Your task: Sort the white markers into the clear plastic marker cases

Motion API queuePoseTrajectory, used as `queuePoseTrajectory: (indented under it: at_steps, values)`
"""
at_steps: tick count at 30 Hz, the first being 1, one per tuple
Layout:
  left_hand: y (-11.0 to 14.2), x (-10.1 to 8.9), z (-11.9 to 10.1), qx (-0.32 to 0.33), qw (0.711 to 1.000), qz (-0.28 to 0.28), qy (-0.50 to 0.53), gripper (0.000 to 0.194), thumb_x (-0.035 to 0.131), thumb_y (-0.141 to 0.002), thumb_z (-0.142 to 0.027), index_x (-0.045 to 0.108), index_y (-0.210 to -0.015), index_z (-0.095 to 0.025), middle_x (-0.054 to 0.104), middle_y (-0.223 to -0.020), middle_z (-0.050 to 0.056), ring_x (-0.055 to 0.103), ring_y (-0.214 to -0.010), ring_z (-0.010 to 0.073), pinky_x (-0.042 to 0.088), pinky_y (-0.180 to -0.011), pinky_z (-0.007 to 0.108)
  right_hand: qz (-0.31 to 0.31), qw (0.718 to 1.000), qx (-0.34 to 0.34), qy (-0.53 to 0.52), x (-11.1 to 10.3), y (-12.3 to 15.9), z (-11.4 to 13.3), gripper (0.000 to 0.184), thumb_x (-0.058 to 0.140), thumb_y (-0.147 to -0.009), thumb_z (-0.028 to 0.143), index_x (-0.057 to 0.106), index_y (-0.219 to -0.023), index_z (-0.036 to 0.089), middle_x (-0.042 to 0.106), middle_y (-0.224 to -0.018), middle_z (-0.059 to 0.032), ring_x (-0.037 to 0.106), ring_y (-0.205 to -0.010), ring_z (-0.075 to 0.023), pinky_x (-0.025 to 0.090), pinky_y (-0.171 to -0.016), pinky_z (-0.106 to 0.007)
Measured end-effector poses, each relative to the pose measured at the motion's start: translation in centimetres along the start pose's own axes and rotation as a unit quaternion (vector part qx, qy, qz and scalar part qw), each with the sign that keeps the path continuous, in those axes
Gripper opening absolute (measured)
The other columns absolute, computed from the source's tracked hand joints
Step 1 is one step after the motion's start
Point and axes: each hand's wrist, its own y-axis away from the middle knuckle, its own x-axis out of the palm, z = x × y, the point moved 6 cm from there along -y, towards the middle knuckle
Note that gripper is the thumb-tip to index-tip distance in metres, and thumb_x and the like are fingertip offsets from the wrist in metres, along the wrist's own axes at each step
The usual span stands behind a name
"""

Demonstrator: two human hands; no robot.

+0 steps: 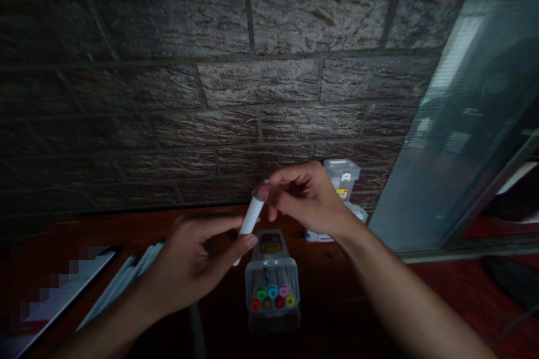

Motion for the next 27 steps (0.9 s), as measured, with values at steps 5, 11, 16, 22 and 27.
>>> queuePoseTrajectory:
  at_steps: [5,11,16,22,27]
  values:
    - [-0.06,-0.10,-0.15,0.009,1.000,-0.003,-0.005,0.019,0.062,-0.099,-0.026,0.077,-0.092,-0.019,0.074,-0.076,-0.003,0.067,-0.068,0.0131,0.045,-0.065,0.028,-0.007,1.000,-0.003,0.020,-0.02,0.09,-0.16,0.024,0.084,-0.086,0.029,0.078,-0.068,0.014,0.072,-0.053,-0.0031,0.061,-0.044,-0.0092,0.045,-0.044,-0.018]
    - [-0.23,0.01,-0.17,0.012,1.000,-0.006,-0.014,0.018,0.061,-0.099,-0.025,0.078,-0.096,-0.021,0.072,-0.073,-0.003,0.063,-0.064,0.0132,0.044,-0.061,0.027,-0.013,0.999,-0.020,0.028,0.05,0.13,-0.23,0.027,0.086,-0.083,0.027,0.074,-0.062,0.015,0.071,-0.054,-0.0021,0.060,-0.046,-0.0095,0.046,-0.045,-0.020]
    - [-0.22,-0.03,-0.12,0.008,1.000,-0.009,-0.015,0.023,0.062,-0.098,-0.026,0.072,-0.078,-0.020,0.065,-0.063,-0.004,0.055,-0.057,0.0124,0.042,-0.060,0.027,-0.008,1.000,-0.010,0.029,0.22,0.00,-0.16,0.027,0.087,-0.081,0.028,0.073,-0.062,0.015,0.070,-0.054,-0.0016,0.059,-0.046,-0.0090,0.045,-0.045,-0.019]
    - [-0.18,0.02,-0.05,0.003,1.000,-0.003,-0.002,0.020,0.062,-0.098,-0.026,0.071,-0.081,-0.020,0.060,-0.062,-0.005,0.053,-0.057,0.0115,0.039,-0.057,0.025,0.001,1.000,-0.002,-0.015,0.24,-0.02,-0.29,0.020,0.087,-0.081,0.022,0.075,-0.067,0.015,0.073,-0.057,-0.0018,0.063,-0.050,-0.0091,0.049,-0.049,-0.018]
    - [-0.13,-0.05,0.10,-0.002,1.000,-0.002,-0.007,0.032,0.060,-0.100,-0.030,0.063,-0.071,-0.018,0.057,-0.063,-0.005,0.054,-0.059,0.0116,0.037,-0.057,0.026,0.033,0.996,0.021,-0.078,0.58,0.11,-0.83,0.013,0.089,-0.076,0.010,0.078,-0.081,0.014,0.077,-0.067,-0.0022,0.067,-0.054,-0.0088,0.054,-0.052,-0.016]
